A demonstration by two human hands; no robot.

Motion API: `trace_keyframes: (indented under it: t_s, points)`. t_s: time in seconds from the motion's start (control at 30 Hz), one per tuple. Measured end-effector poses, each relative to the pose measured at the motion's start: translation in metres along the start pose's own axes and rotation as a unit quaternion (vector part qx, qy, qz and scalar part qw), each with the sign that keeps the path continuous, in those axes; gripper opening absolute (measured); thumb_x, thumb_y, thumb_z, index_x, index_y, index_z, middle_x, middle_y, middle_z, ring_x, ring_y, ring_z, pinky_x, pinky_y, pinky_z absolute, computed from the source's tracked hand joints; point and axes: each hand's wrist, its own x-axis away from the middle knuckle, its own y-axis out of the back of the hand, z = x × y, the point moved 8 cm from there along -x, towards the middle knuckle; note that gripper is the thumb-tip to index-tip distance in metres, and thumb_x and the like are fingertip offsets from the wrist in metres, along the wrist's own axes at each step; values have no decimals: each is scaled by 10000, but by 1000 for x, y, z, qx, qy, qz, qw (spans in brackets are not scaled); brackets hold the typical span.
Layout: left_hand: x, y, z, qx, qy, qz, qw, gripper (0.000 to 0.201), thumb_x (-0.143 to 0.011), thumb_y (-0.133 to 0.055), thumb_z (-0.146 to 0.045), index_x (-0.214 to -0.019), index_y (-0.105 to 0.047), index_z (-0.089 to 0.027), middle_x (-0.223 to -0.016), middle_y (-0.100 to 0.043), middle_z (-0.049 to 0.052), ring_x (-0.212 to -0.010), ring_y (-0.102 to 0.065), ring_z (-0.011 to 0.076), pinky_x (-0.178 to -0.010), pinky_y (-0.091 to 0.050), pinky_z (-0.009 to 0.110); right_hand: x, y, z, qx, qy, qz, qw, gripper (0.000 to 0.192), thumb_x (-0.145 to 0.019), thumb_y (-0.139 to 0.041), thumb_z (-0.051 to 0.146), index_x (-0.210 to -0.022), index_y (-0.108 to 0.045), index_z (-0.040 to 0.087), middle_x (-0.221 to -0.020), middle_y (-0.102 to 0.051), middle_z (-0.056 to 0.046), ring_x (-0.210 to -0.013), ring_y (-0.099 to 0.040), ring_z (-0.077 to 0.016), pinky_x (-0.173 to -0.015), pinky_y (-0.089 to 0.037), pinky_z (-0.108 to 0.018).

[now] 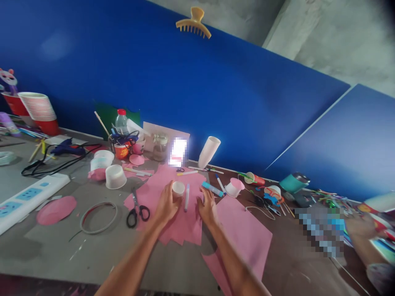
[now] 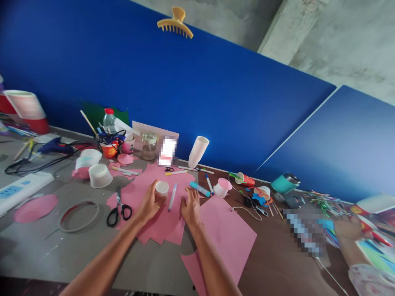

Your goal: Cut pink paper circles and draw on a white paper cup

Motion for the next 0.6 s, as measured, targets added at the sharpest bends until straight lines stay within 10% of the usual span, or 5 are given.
trace_keyframes:
  t_s: [0.33, 0.6]
  points:
    - [-3, -2, 1, -31, 1, -6, 999, 618, -789, -604, -231, -1370, -406, -161, -1248, -597, 185, -1144, -606, 340, -961, -518, 553, -31, -6, -9, -51, -110, 85, 989, 198, -764, -645, 273, -930, -734, 211, -554, -600, 24, -562, -582, -189, -637, -476, -318]
    - [-2, -1, 4, -10, -14, -16, 1000, 608, -798, -614, -262, -1365, -419, -167, -1217, -588, 160, -1138, -597, 322, -972, -508, 550, -26, 10, -30, -196, -202, -32, 959, 195, -719, -670, 297, -888, -704, 205, -595, -562, 37, -592, -524, -163, -604, -424, -285]
